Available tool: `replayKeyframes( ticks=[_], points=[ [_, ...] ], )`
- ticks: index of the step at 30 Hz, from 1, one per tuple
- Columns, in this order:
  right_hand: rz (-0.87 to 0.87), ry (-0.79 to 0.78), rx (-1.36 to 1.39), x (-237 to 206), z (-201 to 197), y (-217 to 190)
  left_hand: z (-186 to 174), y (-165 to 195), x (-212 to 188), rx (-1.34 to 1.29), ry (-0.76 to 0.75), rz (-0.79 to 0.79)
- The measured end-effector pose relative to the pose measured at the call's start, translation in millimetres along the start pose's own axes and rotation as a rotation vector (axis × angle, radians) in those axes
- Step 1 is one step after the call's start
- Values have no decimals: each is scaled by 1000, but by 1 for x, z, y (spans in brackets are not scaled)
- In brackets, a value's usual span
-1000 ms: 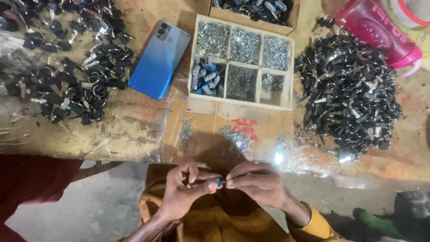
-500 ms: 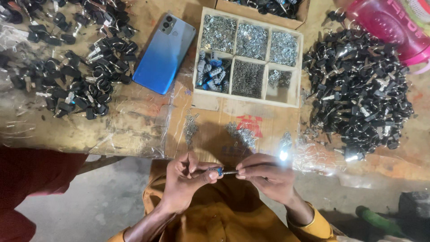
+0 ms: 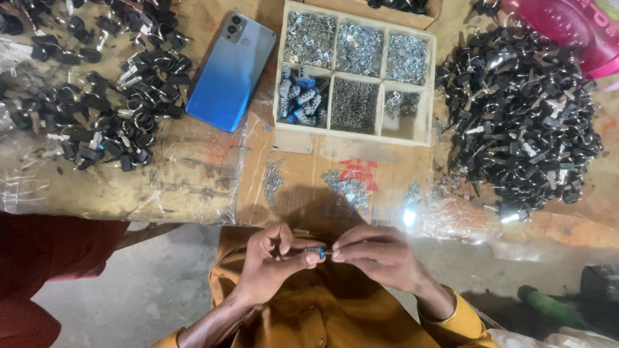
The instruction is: The person assembles small key components by hand, picking a cylindrical body and inserting metal pins from a compartmentalized box. The assembled units are placed into a cardboard box while additional parts remain on the table.
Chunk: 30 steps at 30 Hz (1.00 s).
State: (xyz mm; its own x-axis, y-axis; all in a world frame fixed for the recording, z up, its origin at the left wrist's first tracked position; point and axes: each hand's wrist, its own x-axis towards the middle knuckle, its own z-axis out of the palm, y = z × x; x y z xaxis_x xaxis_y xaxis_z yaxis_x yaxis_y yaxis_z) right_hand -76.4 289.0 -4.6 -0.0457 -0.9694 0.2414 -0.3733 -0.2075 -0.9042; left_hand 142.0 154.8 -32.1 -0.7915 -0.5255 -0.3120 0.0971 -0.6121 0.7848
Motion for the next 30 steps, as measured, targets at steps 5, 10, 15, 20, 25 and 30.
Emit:
replayKeyframes(
  ticks=[5, 10, 15, 20, 25, 30],
  points=[
    [43, 252, 41, 1, -9, 0, -9, 4, -2, -79, 45, 62],
    [75, 114, -126, 8, 13, -14, 3, 3, -3, 76, 33, 117],
    [115, 84, -194, 17, 23, -22, 8, 9, -6, -17, 60, -87],
    [151, 81, -132, 13, 23, -19, 7, 13, -2, -8, -39, -66],
    [179, 51, -216, 6, 25, -20, 8, 16, -2, -44, -38, -123],
    [145, 58, -255, 3, 27, -22, 9, 18, -1, 73, 8, -82]
  ],
)
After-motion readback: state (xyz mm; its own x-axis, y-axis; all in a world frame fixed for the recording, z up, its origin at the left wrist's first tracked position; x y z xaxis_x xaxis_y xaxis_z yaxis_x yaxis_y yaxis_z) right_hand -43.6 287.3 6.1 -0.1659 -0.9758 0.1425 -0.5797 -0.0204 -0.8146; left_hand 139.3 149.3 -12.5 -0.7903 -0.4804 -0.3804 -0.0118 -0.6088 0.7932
